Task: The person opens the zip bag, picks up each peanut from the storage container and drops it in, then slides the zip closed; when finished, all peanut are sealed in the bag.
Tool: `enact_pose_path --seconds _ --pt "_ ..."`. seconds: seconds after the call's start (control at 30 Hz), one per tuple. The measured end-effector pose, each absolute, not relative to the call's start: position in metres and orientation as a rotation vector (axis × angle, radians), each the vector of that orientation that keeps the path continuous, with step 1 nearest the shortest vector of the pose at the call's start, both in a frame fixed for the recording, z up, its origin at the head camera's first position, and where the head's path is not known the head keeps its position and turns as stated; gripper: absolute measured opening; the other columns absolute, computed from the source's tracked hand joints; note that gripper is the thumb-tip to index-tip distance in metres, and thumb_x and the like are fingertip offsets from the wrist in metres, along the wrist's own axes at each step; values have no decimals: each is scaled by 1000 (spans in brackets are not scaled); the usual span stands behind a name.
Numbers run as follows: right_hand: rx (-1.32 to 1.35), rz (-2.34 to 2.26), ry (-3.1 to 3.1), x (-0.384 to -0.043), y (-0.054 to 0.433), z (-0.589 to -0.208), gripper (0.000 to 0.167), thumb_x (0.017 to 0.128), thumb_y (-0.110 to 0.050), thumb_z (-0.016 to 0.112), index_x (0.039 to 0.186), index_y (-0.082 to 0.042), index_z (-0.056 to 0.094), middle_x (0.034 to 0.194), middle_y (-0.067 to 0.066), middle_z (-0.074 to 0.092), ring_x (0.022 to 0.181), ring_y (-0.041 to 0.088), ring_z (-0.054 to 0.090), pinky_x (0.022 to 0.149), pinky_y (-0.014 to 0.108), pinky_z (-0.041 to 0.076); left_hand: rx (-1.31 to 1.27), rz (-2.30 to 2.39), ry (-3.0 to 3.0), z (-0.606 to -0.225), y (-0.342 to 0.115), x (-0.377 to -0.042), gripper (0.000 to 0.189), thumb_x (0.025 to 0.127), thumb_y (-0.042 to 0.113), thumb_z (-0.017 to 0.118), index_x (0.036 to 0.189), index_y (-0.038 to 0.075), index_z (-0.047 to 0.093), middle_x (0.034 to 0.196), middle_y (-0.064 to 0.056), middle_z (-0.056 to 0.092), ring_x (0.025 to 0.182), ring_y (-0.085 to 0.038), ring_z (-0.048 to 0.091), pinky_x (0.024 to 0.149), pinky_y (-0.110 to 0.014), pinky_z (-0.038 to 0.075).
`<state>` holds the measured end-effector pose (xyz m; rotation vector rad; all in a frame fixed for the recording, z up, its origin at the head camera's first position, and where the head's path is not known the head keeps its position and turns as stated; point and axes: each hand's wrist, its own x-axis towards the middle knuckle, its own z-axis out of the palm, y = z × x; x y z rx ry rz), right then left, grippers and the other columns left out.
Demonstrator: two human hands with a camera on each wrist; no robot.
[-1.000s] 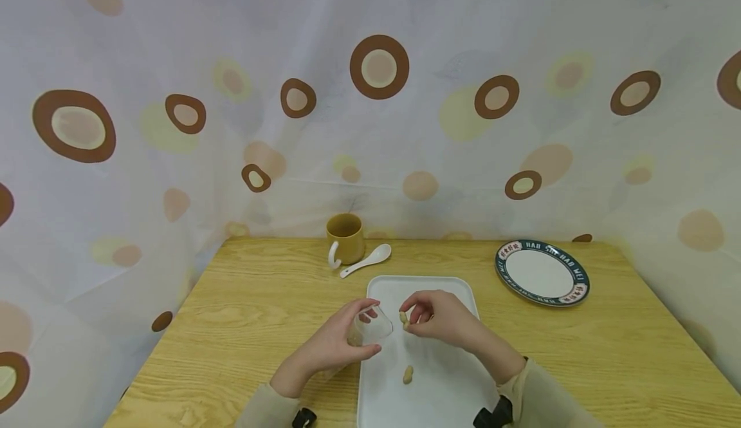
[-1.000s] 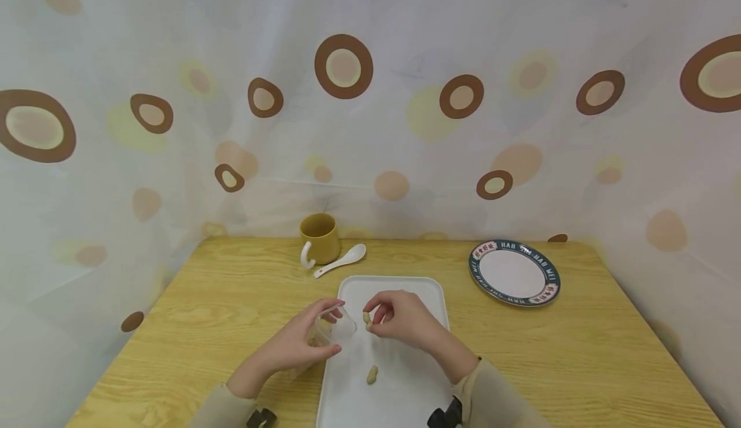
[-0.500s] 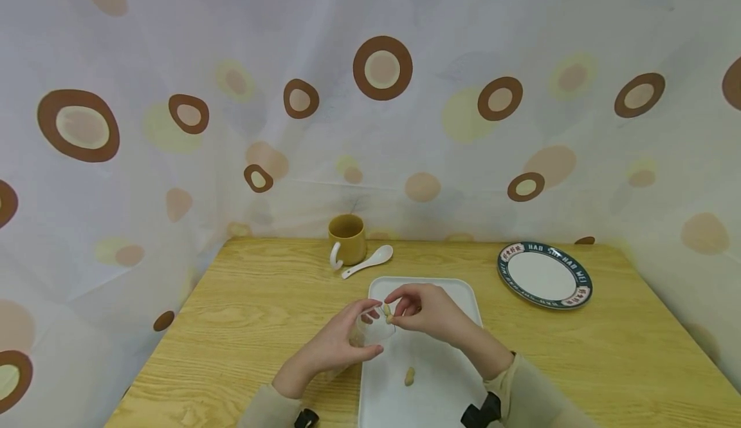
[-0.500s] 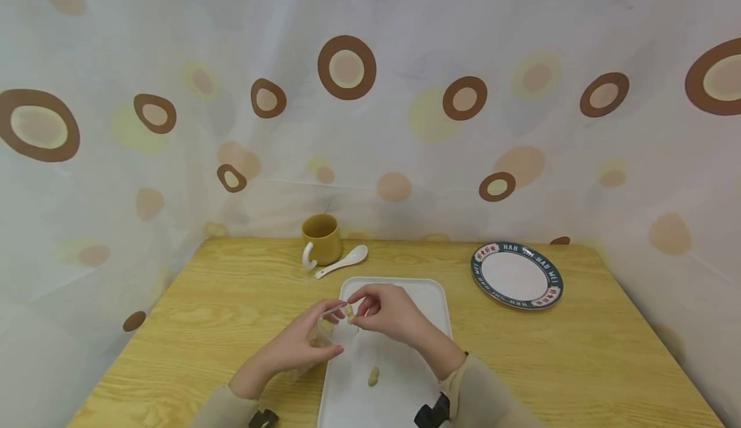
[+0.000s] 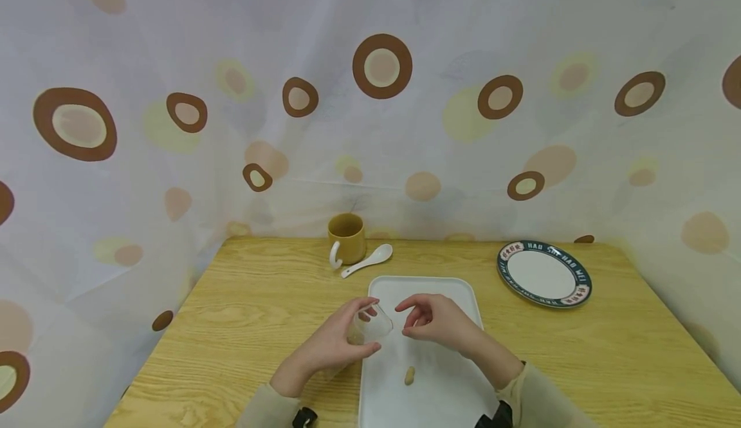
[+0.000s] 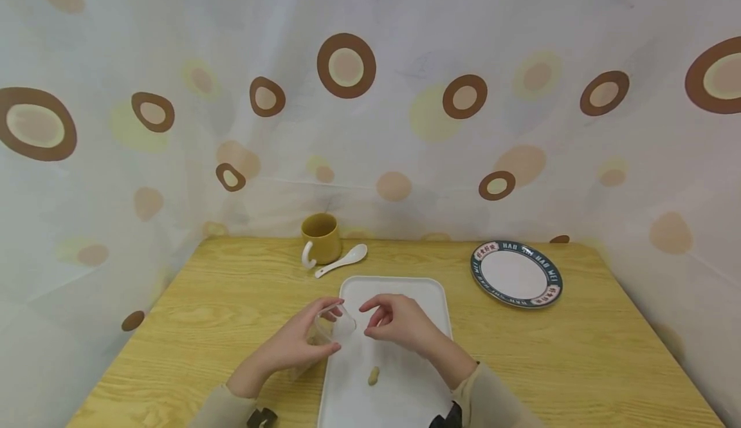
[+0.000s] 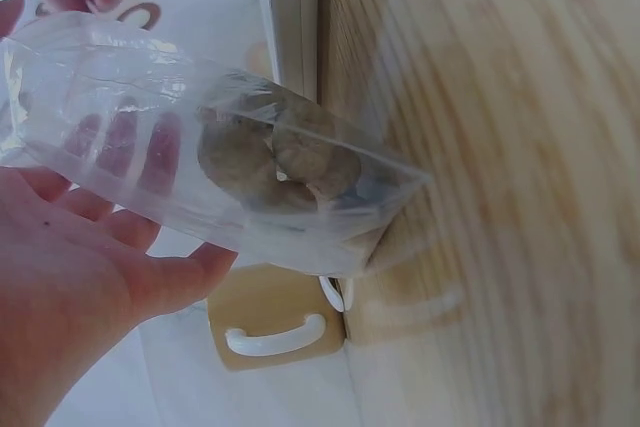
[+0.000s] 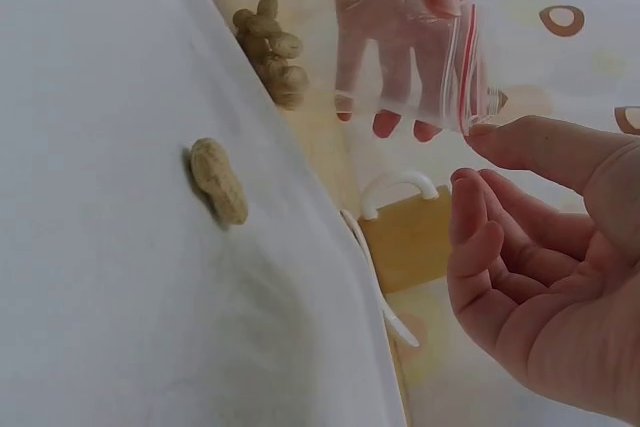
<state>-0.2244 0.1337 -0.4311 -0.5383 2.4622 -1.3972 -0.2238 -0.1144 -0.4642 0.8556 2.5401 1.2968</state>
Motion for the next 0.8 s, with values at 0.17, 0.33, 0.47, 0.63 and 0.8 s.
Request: enact_pose_path --seconds 0.17,0.33,0.47,0.63,0.8 --pt "-520 -1326 2459 -224 138 -443 34 83 -8 77 114 0 67 80 0 68 70 14 60 65 23 50 851 1299 2546 -463 -115 -223 68 87 27 75 144 11 43 129 -11 59 117 -26 56 98 -44 47" --pt "-476 -1259 2458 -224 141 -455 32 82 -9 79 112 -3 69 77 -1 66 70 15 56 63 24 47 857 1307 2543 -463 -115 -223 68 86 28 75 144 11 43 128 -10 59 117 -26 56 98 -44 46" --pt "-482 -1235 2442 -224 144 -464 30 80 -8 79 109 -4 70 76 -1 65 67 14 56 61 24 45 861 1324 2534 -462 -115 -222 68 86 27 75 144 9 43 128 -12 59 118 -27 56 98 -44 46" --pt "-509 -1208 2421 -222 145 -472 27 79 -5 78 105 -5 71 74 -2 65 64 13 55 58 23 44 851 1321 2534 -462 -115 -222 68 86 28 75 144 12 44 129 -10 59 118 -26 56 98 -43 46" --pt "-557 -1172 2420 -219 147 -476 26 77 -1 78 101 -6 71 74 -1 64 63 12 54 57 23 43 838 1310 2539 -463 -115 -223 68 87 31 75 144 14 43 129 -9 58 118 -24 55 98 -42 46"
